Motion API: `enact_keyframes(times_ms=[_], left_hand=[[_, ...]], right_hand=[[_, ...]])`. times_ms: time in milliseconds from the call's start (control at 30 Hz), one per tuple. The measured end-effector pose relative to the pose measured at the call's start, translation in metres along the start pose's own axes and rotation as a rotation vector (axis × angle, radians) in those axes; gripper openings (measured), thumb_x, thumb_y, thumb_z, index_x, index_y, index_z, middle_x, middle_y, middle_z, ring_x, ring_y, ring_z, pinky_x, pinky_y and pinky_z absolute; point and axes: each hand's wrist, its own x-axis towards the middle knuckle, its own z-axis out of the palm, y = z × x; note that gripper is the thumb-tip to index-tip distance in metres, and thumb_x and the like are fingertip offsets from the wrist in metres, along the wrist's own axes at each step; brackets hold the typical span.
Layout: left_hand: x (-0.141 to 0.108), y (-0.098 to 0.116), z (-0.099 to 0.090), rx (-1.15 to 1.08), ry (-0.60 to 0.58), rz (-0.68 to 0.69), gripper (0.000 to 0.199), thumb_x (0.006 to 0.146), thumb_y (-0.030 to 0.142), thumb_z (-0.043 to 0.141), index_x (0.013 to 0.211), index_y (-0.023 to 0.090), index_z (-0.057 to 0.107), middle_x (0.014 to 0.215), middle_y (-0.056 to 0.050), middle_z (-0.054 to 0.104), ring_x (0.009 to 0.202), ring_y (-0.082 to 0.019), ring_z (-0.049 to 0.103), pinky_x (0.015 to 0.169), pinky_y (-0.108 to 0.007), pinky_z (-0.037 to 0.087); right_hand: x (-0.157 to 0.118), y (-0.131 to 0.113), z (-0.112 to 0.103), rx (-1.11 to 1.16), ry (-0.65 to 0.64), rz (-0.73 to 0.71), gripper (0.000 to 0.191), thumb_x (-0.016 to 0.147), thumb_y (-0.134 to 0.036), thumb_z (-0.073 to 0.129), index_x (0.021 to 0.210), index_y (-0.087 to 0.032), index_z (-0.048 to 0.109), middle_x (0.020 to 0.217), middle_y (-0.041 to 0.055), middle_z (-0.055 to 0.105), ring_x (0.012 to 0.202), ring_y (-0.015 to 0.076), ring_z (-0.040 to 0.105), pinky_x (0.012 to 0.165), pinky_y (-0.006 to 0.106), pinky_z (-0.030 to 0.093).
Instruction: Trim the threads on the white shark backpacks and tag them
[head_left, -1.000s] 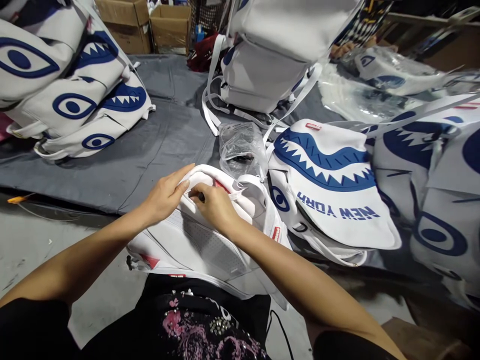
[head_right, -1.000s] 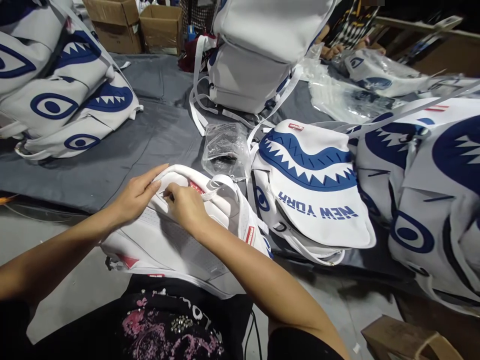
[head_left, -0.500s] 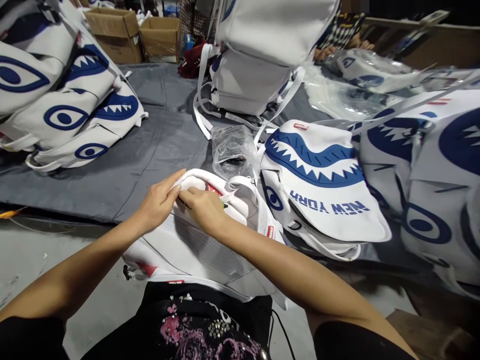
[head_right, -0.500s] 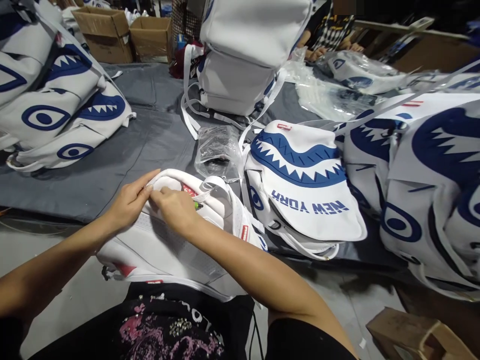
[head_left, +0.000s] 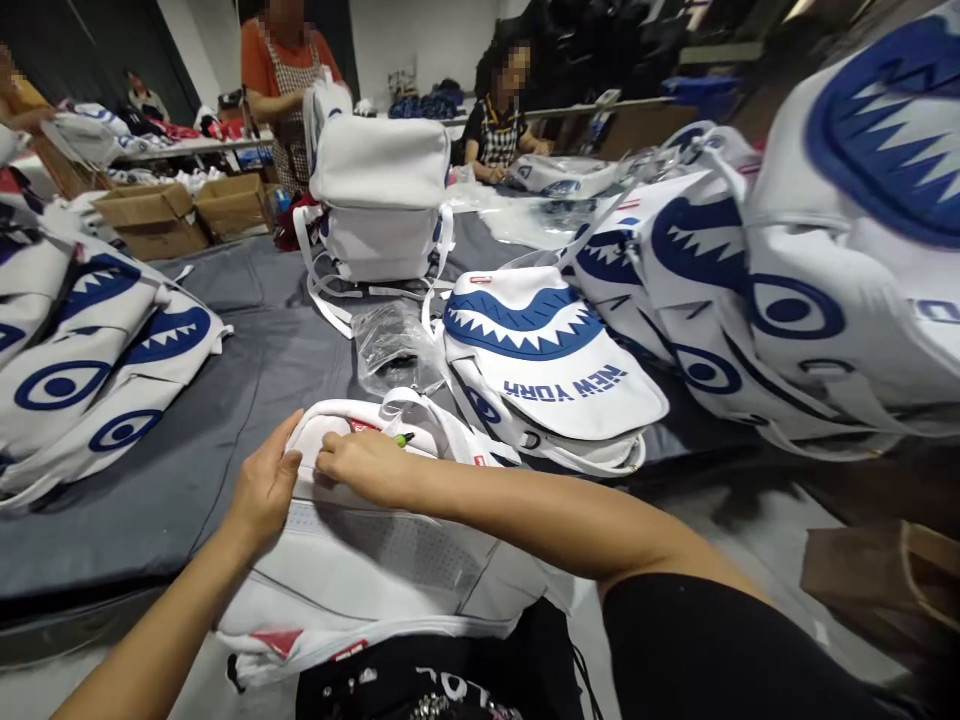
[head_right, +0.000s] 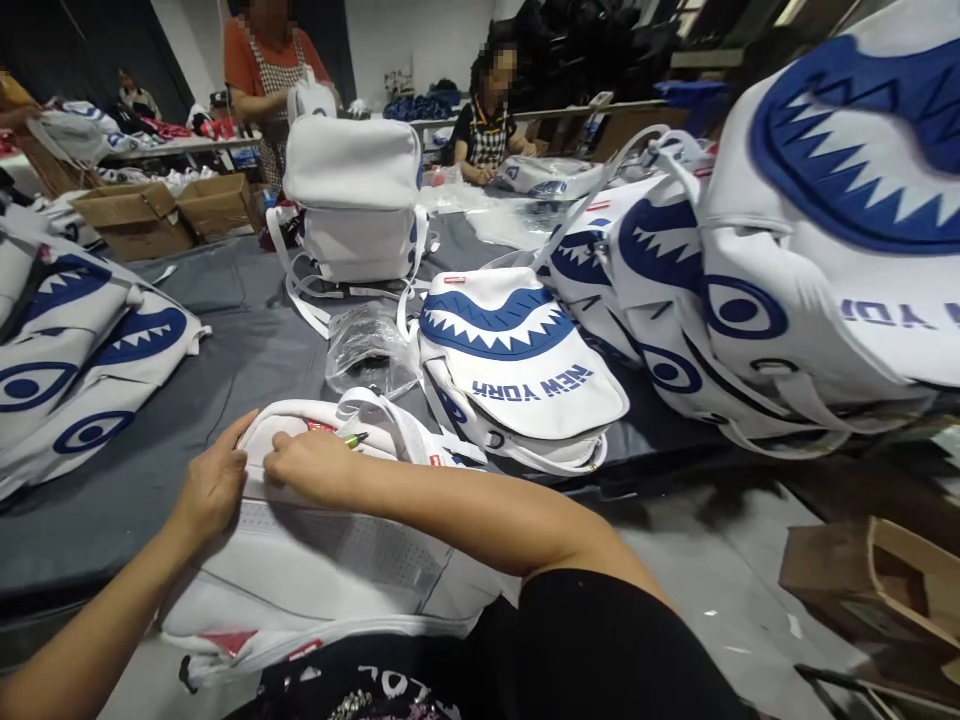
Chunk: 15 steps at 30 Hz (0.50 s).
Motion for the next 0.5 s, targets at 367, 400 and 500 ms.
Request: enact_keyframes(times_ms=[367,400,500], left_hand=[[-0.002,0.007,0.006,0.04,-0.236,-0.27,0.089,0.076,0.056,0.066,0.15,0.018,0.036,0.141,-0.012,0.057,0.125,-0.035,0.058,0.102,-0.044,0.048],[-0.002,0.005,0.005,-0.016,-0.255,-0.275,0.082,0.075,0.054,0.067,0.144,0.017,0.043,0.134,-0.011,0.063,0.12,-0.033,0.061,0.099,-0.041,0.05],[-0.005,0.013,-0.003,-0.073,-0.276,-0.263,0.059,0.077,0.048,0.065,0.126,0.016,0.06,0.114,-0.007,0.072,0.106,-0.03,0.067,0.091,-0.037,0.052]], right_hand=[[-0.085,0.028,0.02,-0.161,-0.059,0.335,0.027,0.087,0.001,0.046,0.096,-0.012,0.068,0.099,0.0143,0.069,0.08,0.0221,0.07,0.062,0.03,0.051],[-0.086,0.024,0.019,-0.177,-0.07,0.355,0.026,0.086,0.0,0.047,0.097,-0.011,0.068,0.101,0.0152,0.069,0.08,0.0236,0.07,0.061,0.031,0.052],[-0.104,0.004,0.02,-0.118,0.003,0.472,0.025,0.083,0.0,0.05,0.096,-0.013,0.068,0.096,0.0124,0.071,0.077,0.0228,0.071,0.06,0.031,0.052]])
